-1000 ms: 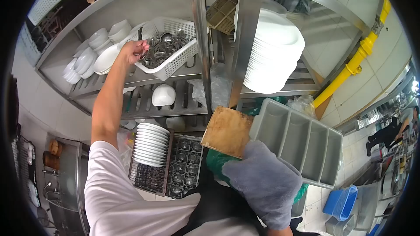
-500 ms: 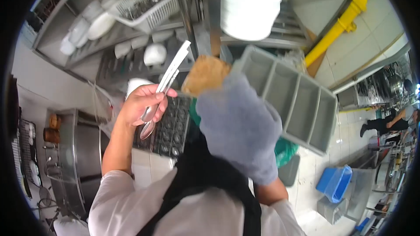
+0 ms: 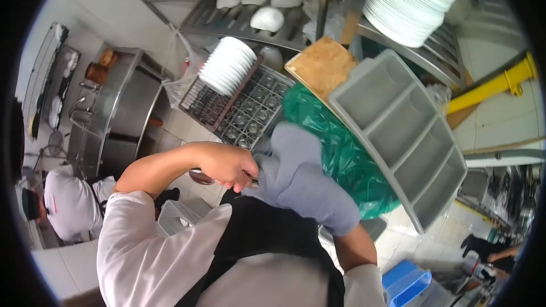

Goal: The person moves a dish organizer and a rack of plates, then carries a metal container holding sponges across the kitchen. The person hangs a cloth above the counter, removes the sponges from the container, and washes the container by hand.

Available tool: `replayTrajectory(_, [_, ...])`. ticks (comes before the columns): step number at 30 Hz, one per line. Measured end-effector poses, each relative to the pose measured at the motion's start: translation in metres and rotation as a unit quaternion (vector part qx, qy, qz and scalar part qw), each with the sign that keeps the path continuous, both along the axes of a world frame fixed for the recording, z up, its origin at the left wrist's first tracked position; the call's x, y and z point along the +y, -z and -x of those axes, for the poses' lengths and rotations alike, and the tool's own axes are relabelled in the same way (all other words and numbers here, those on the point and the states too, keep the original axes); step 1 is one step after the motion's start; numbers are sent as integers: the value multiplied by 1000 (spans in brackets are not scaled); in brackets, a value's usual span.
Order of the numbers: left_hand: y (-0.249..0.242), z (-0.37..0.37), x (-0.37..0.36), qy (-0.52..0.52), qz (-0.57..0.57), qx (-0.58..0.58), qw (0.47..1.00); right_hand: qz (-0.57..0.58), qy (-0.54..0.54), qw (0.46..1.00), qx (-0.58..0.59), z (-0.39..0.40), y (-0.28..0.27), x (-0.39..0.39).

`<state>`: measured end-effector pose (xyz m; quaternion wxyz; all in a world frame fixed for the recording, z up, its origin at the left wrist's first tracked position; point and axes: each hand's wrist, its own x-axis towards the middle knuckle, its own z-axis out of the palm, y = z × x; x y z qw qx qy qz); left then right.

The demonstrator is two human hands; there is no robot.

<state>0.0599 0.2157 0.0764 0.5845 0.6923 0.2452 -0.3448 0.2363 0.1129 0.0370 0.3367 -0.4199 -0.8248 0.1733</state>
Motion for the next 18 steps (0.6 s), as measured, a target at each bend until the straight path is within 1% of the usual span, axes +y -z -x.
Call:
replayTrajectory(5, [-9, 11, -5, 35, 2, -23, 999, 11, -59, 997, -44, 23, 9, -2])
replayTrajectory(6, [-1, 15, -4, 56, 9, -40, 998, 4, -55, 997, -57, 26, 8, -3])
replayTrajectory(9, [13, 19, -5, 69, -8, -55, 996, -17, -44, 995, -89, 37, 0, -5])
replayTrajectory(11, [-3, 16, -3, 100, -37, -64, 992, -23, -19, 993, -111, 37, -3, -10])
replayTrajectory(13, [7, 9, 7, 87, 30, -122, 988, -28, 0, 992, -125, 36, -6, -12])
replayTrajectory(14, [-2, 11, 12, 20, 78, -125, 989, -29, 7, 991, -130, 34, -7, -13])
replayTrajectory(15, [-8, 12, 16, -58, 100, -132, 984, -29, 21, 990, -137, 31, -8, -15])
replayTrajectory(16, [-15, 16, 23, -138, 169, -157, 963, -33, 33, 989, -143, 28, -10, -15])
replayTrajectory(17, [-21, 20, 32, -214, 235, -178, 931, -31, 44, 987, -149, 26, -11, -17])
replayTrajectory(18, [-9, 22, 47, -241, 306, -220, 894, -32, 53, 987, -151, 23, -12, -19])
